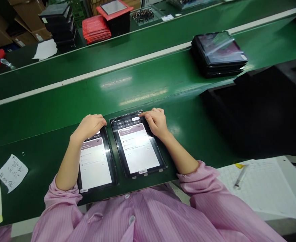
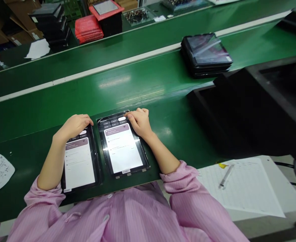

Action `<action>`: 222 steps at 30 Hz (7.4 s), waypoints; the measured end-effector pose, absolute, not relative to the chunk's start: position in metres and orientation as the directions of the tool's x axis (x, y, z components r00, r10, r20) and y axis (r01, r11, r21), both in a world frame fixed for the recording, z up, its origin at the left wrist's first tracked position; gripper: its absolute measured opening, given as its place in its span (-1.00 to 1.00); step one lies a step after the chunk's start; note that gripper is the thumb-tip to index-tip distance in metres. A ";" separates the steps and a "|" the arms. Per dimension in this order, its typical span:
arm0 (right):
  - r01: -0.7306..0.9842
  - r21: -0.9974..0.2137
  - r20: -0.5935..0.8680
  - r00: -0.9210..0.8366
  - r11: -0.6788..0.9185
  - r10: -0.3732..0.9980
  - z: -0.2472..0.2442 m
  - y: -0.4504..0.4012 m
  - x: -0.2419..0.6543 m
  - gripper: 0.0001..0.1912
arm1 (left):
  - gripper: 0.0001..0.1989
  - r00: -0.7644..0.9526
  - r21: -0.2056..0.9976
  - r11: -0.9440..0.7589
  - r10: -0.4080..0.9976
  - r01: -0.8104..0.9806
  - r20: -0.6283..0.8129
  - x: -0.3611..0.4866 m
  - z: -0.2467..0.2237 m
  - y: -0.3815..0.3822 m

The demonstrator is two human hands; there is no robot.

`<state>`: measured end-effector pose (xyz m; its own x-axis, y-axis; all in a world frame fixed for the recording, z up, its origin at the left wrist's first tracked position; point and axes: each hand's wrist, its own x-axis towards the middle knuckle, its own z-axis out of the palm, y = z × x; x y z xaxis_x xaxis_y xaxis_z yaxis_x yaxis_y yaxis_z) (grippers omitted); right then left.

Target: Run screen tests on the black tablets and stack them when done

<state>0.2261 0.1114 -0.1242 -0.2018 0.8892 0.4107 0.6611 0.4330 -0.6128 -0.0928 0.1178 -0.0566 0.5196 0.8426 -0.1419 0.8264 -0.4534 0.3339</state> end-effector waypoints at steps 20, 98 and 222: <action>0.673 -0.726 0.161 -0.034 0.141 0.986 -0.145 0.124 0.223 -0.54 | -0.31 0.540 0.223 -0.505 0.831 0.834 -0.134 -0.094 -0.054 0.115; 0.275 -0.953 -0.026 -0.490 0.126 0.871 -0.133 0.124 0.262 0.25 | -0.22 0.414 0.223 -0.363 0.875 0.905 -0.253 -0.139 -0.035 0.062; 0.269 -0.963 -0.058 -0.126 -0.022 0.990 -0.157 0.091 0.263 -0.65 | -0.09 0.286 0.534 0.034 0.814 0.845 -0.505 -0.230 -0.064 0.068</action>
<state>0.2631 0.0908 -0.1570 -0.1258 0.9903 -0.0582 0.2689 -0.0224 -0.9629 -0.2296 0.0680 -0.0640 0.2861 0.8142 -0.5052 0.8451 0.0341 0.5335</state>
